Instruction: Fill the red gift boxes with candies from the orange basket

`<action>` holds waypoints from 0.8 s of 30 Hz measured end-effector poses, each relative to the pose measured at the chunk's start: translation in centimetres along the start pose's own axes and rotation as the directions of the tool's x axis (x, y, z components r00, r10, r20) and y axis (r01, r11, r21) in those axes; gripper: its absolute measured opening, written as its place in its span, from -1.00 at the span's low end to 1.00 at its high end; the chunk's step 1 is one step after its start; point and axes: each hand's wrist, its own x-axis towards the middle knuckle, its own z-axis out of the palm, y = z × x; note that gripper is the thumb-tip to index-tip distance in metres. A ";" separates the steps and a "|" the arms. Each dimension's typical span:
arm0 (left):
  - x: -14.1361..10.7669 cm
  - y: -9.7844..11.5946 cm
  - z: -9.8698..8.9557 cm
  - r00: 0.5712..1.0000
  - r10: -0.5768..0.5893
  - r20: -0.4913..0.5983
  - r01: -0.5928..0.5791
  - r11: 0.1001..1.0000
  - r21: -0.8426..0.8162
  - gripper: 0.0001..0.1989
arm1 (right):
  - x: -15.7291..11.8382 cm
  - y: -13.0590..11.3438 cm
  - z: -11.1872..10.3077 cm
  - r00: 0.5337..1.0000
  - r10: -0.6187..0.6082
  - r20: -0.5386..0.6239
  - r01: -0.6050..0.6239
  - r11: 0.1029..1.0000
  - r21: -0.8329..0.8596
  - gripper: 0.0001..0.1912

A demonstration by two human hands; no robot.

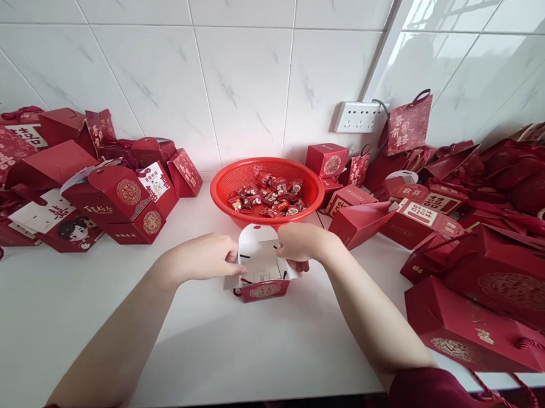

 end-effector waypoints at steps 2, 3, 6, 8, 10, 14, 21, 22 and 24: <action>0.2 -0.4 -0.1 0.999 -0.038 -0.024 0.038 0.999 -0.007 -0.55 | 0.0 0.1 0.0 1.000 -0.001 0.005 0.001 1.000 -0.001 -0.69; 0.3 -0.8 -0.3 0.998 -0.045 -0.054 0.043 0.999 -0.025 -0.53 | -0.1 0.2 0.0 1.000 -0.005 0.002 0.005 1.000 -0.008 -0.69; 0.6 -2.7 -1.4 0.992 -0.045 -0.116 0.028 0.989 -0.148 -0.49 | -0.3 0.3 0.1 1.000 -0.004 -0.022 0.003 0.999 -0.035 -0.70; 1.0 -4.2 -2.2 0.999 -0.021 -0.032 0.011 0.960 -0.280 -0.52 | -0.5 0.3 0.0 0.998 0.018 -0.066 -0.022 0.997 -0.073 -0.71; 1.5 -5.3 -2.6 0.992 0.047 0.114 0.003 0.915 -0.403 -0.56 | -0.8 0.1 0.0 0.992 0.042 -0.116 -0.055 0.992 -0.115 -0.72; 3.1 -5.2 -1.6 0.919 0.312 0.241 -0.168 0.864 -0.475 -0.43 | -0.9 -0.5 -0.1 0.989 0.084 -0.119 -0.099 0.987 -0.129 -0.75; 5.4 -4.2 2.1 0.872 0.446 0.200 -0.288 0.799 -0.528 -0.24 | -0.8 -1.2 -0.1 0.988 0.107 -0.115 -0.124 0.981 -0.148 -0.75; 5.6 -4.3 2.3 0.880 0.434 0.195 -0.279 0.803 -0.527 -0.26 | -0.9 -1.3 -0.1 0.988 0.107 -0.113 -0.124 0.980 -0.156 -0.75; 5.6 -4.5 2.3 0.890 0.416 0.187 -0.274 0.814 -0.512 -0.33 | -1.1 -1.4 -0.2 0.989 0.103 -0.110 -0.122 0.977 -0.175 -0.74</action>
